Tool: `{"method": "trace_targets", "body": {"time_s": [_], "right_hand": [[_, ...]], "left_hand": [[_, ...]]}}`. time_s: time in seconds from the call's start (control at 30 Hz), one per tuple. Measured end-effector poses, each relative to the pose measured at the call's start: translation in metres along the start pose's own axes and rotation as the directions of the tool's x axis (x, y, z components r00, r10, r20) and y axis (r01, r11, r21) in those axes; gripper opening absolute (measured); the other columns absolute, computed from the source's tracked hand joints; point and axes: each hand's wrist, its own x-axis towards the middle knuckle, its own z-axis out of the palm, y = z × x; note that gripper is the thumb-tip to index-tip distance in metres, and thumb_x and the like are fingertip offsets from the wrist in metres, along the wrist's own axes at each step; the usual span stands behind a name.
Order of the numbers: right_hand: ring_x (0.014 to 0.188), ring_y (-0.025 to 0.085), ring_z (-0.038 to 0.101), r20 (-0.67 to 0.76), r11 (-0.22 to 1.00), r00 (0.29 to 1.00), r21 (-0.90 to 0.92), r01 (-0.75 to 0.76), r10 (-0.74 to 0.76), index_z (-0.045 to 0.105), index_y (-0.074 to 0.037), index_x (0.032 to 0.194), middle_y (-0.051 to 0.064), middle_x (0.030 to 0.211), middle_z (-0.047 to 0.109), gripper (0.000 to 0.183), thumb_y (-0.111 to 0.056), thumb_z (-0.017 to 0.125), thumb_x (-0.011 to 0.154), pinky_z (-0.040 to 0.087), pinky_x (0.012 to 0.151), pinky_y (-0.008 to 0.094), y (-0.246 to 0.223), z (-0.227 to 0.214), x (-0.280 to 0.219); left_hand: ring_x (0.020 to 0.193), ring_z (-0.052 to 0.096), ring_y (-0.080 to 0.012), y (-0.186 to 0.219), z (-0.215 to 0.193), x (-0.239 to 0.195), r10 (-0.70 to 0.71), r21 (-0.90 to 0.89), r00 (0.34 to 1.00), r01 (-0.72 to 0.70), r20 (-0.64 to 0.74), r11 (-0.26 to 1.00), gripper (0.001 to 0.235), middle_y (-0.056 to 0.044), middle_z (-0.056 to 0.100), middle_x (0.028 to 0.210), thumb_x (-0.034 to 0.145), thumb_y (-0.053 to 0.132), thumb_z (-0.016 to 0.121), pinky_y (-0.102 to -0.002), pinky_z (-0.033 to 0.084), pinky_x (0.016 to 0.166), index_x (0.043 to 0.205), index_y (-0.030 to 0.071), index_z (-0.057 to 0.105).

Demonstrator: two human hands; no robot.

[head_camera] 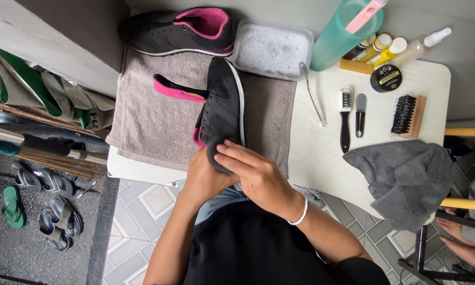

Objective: The person cleans a black and pink sneaker by applying a white cleaning solution with a small brush and scrubbing the upper surface. They then use a larger brush to scrub the shoe further and finish by wiping the shoe with a cloth.

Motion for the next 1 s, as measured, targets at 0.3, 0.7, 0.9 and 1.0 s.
{"method": "trace_targets", "body": {"time_s": [0.3, 0.7, 0.9, 1.0], "right_hand": [[0.105, 0.044, 0.068, -0.293, 0.916, 0.891, -0.098, -0.388, 0.346, 0.058, 0.007, 0.131, 0.029, 0.111, 0.067, 0.031, 0.000, 0.054, 0.101, 0.056, 0.083, 0.048, 0.040, -0.072, -0.026], [0.139, 0.048, 0.046, -0.195, 0.459, 0.729, -0.663, -0.591, 0.656, 0.057, -0.005, 0.146, 0.024, 0.149, 0.053, 0.057, -0.019, 0.070, 0.091, 0.038, 0.107, 0.058, 0.027, -0.170, -0.146], [0.103, 0.018, 0.064, -0.234, 0.408, 0.806, -0.765, -0.498, 0.544, 0.072, -0.021, 0.117, -0.004, 0.100, 0.067, 0.017, -0.027, 0.062, 0.104, 0.042, 0.101, 0.037, 0.061, -0.175, -0.222], [0.110, 0.016, 0.067, -0.120, 0.483, 0.855, -0.782, -0.394, 0.504, 0.071, -0.021, 0.112, -0.004, 0.098, 0.071, 0.020, -0.032, 0.063, 0.097, 0.032, 0.120, 0.041, 0.032, -0.166, -0.220]], "left_hand": [[0.081, 0.069, -0.0516, 0.050, -0.036, -0.001, -0.148, -0.170, 0.989, 0.149, 0.014, 0.974, 0.053, -0.026, 0.070, 0.073, 0.052, 0.026, 0.093, -0.052, 0.054, 0.073, 0.084, -0.003, 0.063], [0.056, 0.061, -0.0162, 0.008, -0.007, -0.011, -0.141, -0.371, 0.984, 0.093, -0.105, 0.924, 0.039, -0.008, 0.066, 0.056, 0.056, 0.018, 0.099, -0.027, 0.044, 0.053, 0.067, 0.007, 0.064], [0.056, 0.059, -0.0134, 0.028, -0.011, -0.031, -0.060, -0.391, 0.997, 0.033, -0.058, 0.920, 0.040, -0.010, 0.069, 0.056, 0.051, 0.013, 0.101, -0.028, 0.044, 0.051, 0.068, 0.007, 0.066], [0.056, 0.065, -0.0237, 0.024, -0.010, -0.038, 0.000, -0.351, 1.000, -0.011, -0.029, 0.936, 0.041, -0.014, 0.071, 0.061, 0.049, 0.012, 0.098, -0.033, 0.048, 0.055, 0.073, 0.005, 0.065]]}}
